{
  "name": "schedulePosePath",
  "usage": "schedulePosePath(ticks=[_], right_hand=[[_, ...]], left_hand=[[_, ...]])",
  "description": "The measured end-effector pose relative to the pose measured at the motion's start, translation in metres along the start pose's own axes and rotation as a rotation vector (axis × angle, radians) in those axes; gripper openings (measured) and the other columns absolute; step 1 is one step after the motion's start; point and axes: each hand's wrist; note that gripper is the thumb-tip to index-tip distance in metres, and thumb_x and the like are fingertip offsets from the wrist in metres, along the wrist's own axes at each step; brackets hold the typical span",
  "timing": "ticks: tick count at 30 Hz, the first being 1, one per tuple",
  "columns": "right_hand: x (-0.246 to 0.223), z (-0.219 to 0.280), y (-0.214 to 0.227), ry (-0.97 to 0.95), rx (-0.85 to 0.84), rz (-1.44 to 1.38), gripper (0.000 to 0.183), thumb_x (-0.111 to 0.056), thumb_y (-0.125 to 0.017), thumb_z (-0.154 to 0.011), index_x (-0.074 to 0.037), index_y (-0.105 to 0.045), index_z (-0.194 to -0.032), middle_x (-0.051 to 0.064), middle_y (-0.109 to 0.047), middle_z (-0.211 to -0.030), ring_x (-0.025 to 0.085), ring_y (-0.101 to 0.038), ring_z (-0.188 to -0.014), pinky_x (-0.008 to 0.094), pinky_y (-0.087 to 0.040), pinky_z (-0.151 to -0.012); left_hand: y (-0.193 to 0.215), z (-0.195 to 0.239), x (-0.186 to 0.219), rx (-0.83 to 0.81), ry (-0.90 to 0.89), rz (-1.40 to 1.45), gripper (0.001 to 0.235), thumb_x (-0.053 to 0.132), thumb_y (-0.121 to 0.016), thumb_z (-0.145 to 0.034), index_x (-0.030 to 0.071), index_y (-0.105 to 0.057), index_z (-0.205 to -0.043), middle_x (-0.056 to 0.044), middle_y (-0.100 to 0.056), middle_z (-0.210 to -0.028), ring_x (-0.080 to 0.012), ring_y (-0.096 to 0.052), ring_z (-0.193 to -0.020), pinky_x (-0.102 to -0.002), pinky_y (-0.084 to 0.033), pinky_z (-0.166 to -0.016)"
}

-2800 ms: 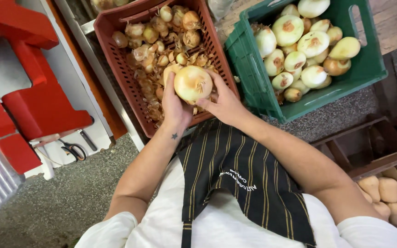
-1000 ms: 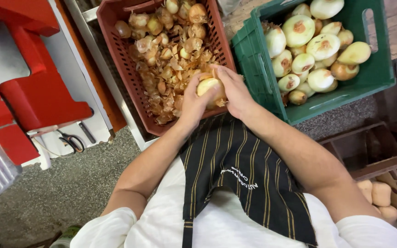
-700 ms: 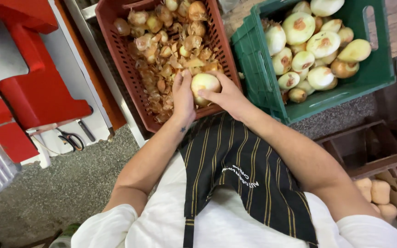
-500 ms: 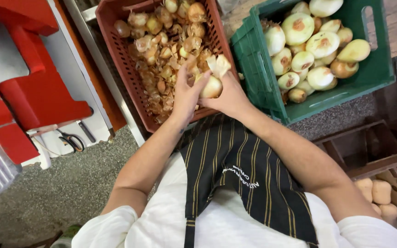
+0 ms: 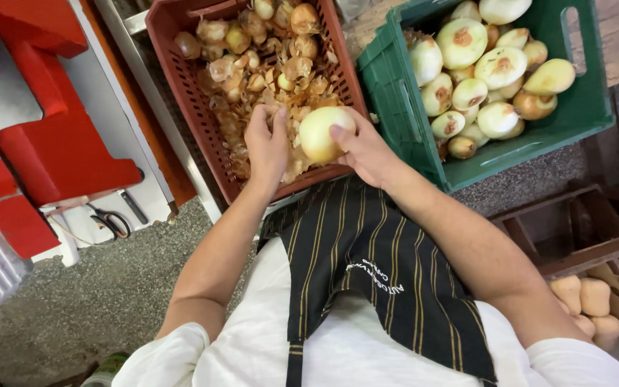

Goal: The person peels the dry outer skins off several onions by hand, discarding the skins into a brown basket and placing the peeled onions into a green crate. The person handles the onions one by one, rotating them to remove all loose layers.

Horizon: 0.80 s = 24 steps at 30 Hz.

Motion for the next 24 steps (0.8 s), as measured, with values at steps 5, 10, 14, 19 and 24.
schedulePosePath(ticks=[5,10,14,19,24], right_hand=[[-0.016,0.010,-0.015,-0.084,0.016,-0.260,0.055,-0.050,-0.075,-0.115,-0.014,-0.063,-0.156,0.017,-0.077,-0.145,0.037,-0.084,-0.125,0.068,-0.074,-0.101],[-0.011,0.002,0.000,-0.116,0.063,-0.398,0.053,-0.048,-0.076,-0.114,-0.011,-0.068,-0.151,0.018,-0.080,-0.141,0.041,-0.085,-0.121,0.068,-0.076,-0.098],[-0.007,-0.003,0.004,-0.106,0.063,-0.365,0.057,-0.047,-0.084,-0.110,-0.013,-0.068,-0.153,0.017,-0.079,-0.143,0.042,-0.085,-0.122,0.068,-0.075,-0.099],[-0.029,0.017,-0.019,-0.053,0.021,-0.258,0.060,-0.052,-0.071,-0.116,-0.025,-0.057,-0.168,0.011,-0.074,-0.148,0.035,-0.084,-0.127,0.065,-0.076,-0.102],[-0.027,0.020,-0.016,-0.005,-0.106,-0.205,0.046,-0.043,-0.060,-0.124,-0.022,-0.056,-0.164,0.012,-0.072,-0.139,0.036,-0.086,-0.119,0.062,-0.078,-0.097]], left_hand=[[-0.003,-0.006,-0.019,-0.014,-0.081,-0.214,0.018,0.026,-0.070,-0.124,0.009,-0.070,-0.118,-0.014,-0.073,-0.078,-0.0336,-0.078,-0.077,-0.046,-0.059,-0.072],[0.006,-0.008,0.014,-0.129,-0.024,-0.317,0.063,0.031,-0.071,-0.127,0.004,-0.043,-0.177,-0.021,-0.082,-0.120,-0.0348,-0.082,-0.112,-0.053,-0.067,-0.103],[0.013,0.002,0.056,-0.391,-0.283,0.118,0.076,0.051,-0.059,-0.126,0.006,-0.037,-0.184,-0.036,-0.050,-0.176,-0.0537,-0.048,-0.167,-0.074,-0.042,-0.138],[0.011,0.011,0.075,-0.563,-0.476,0.145,0.069,0.028,-0.077,-0.119,0.011,-0.053,-0.181,-0.031,-0.050,-0.180,-0.0573,-0.047,-0.168,-0.074,-0.047,-0.135],[0.006,0.011,0.083,-0.430,-0.463,0.288,0.034,0.006,-0.066,-0.116,0.007,-0.078,-0.149,-0.023,-0.062,-0.165,-0.0482,-0.065,-0.152,-0.066,-0.063,-0.120]])
Point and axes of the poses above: each hand's wrist, its own z-axis away from the middle knuckle, its own y-axis out of the back of the hand, x = y × z
